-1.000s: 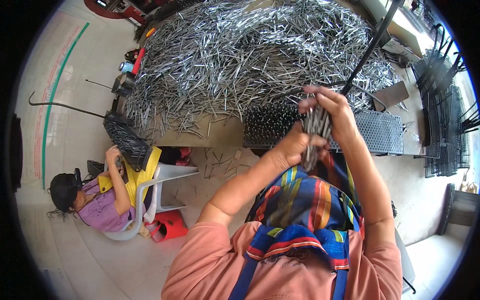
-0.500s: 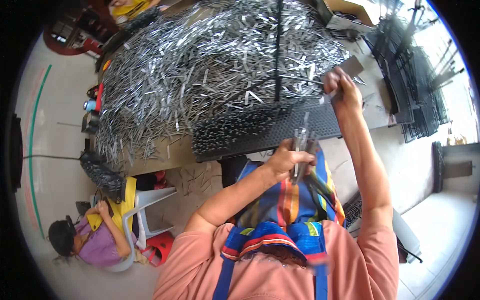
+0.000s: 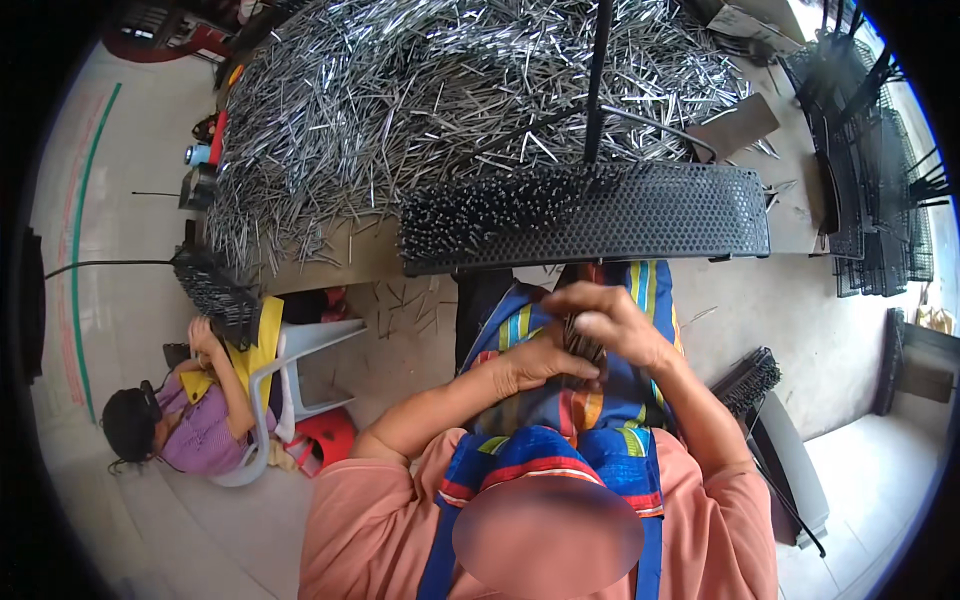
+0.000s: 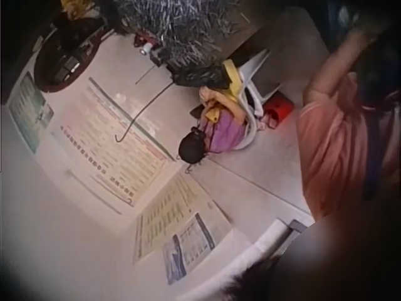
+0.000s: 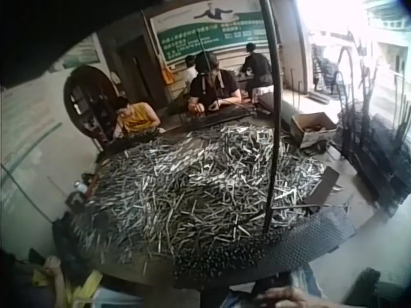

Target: Bundling and organizing thin metal spokes at a workbench.

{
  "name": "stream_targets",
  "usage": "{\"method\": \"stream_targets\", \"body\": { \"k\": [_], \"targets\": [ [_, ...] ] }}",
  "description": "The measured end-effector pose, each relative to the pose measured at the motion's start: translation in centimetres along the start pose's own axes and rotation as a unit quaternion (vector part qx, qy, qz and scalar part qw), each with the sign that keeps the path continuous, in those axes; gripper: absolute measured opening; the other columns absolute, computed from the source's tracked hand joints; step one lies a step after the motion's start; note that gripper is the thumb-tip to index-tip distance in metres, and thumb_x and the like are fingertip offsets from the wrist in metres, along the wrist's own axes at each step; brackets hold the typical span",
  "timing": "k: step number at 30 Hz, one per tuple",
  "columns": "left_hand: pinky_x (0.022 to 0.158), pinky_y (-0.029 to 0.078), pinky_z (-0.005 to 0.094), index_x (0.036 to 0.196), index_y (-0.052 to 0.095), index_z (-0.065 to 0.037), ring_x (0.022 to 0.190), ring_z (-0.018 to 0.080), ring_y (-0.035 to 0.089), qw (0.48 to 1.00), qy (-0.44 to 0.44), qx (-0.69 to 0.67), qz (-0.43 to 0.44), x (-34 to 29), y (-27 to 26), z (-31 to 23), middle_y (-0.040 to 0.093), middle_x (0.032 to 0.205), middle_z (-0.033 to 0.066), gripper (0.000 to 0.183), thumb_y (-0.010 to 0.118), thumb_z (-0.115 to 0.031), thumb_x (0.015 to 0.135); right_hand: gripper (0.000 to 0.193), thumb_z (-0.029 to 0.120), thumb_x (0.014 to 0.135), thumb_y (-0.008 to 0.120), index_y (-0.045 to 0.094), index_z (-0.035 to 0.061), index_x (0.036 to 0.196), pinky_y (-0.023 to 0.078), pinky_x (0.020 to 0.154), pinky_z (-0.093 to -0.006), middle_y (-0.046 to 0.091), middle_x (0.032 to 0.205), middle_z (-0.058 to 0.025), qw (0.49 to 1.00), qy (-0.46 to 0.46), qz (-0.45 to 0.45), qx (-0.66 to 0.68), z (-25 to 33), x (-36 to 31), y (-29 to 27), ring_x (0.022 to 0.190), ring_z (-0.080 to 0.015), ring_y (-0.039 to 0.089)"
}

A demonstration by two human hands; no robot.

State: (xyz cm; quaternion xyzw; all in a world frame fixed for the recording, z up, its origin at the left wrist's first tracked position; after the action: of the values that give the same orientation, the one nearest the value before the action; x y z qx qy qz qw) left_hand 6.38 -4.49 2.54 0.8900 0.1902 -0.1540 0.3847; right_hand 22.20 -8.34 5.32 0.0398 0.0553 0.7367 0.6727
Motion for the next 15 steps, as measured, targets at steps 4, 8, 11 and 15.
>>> {"method": "stream_targets", "body": {
  "k": [4,8,11,15],
  "targets": [
    [0.062,0.056,0.0287,0.102,0.065,-0.002,0.066,0.0162,0.067,0.996,-0.003,-0.03,-0.084,-0.9,-0.6,-0.9,0.069,0.084,0.0059,0.02,0.067,0.002,0.082,0.043,0.028,0.088,0.061,0.062,-0.0062,0.114,0.05,0.087,-0.0325,0.067,0.106,-0.0135,0.966,0.103,-0.23,0.06,0.7,0.4,-1.1,0.095,-0.0192,0.065],
    [0.06,0.056,0.0285,0.098,0.068,-0.003,0.07,0.014,0.067,0.974,0.103,-0.035,-0.198,-0.2,-2.4,-0.1,0.069,0.085,0.0037,0.021,0.07,0.003,0.077,0.022,0.013,0.078,0.073,0.068,0.0002,0.095,0.037,0.05,-0.0244,0.061,0.074,-0.0002,0.955,0.216,-0.205,-0.009,-1.1,1.0,0.7,0.06,-0.0069,0.051],
    [0.065,0.058,0.0278,0.107,0.067,-0.005,0.074,0.0135,0.068,0.971,0.068,-0.068,-0.218,-1.1,-3.5,-0.5,0.069,0.09,0.0031,0.034,0.07,0.007,0.075,0.008,0.006,0.082,0.071,0.068,-0.0002,0.087,0.037,0.049,-0.0217,0.06,0.067,0.0013,0.937,0.247,-0.234,0.077,-2.1,1.9,1.9,0.054,-0.0059,0.051],
    [0.065,0.059,0.0296,0.108,0.066,-0.003,0.075,0.0157,0.069,0.973,0.043,-0.087,-0.21,-1.5,-4.6,-0.2,0.07,0.094,0.0051,0.033,0.069,0.008,0.077,0.008,0.005,0.083,0.071,0.068,-0.0005,0.087,0.039,0.048,-0.0213,0.062,0.067,-0.0002,0.93,0.217,-0.265,0.133,-3.0,2.2,2.6,0.053,-0.0061,0.054]
  ]
}}
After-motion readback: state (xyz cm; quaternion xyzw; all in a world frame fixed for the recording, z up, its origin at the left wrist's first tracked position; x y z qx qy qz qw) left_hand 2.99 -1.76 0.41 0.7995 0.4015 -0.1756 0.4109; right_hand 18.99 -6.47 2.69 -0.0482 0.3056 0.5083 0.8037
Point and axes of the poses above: each hand's wrist, its own x-axis towards the middle knuckle, its own y-axis out of the palm, z = x × y, the point moved 1 cm from there along x, towards the middle knuckle
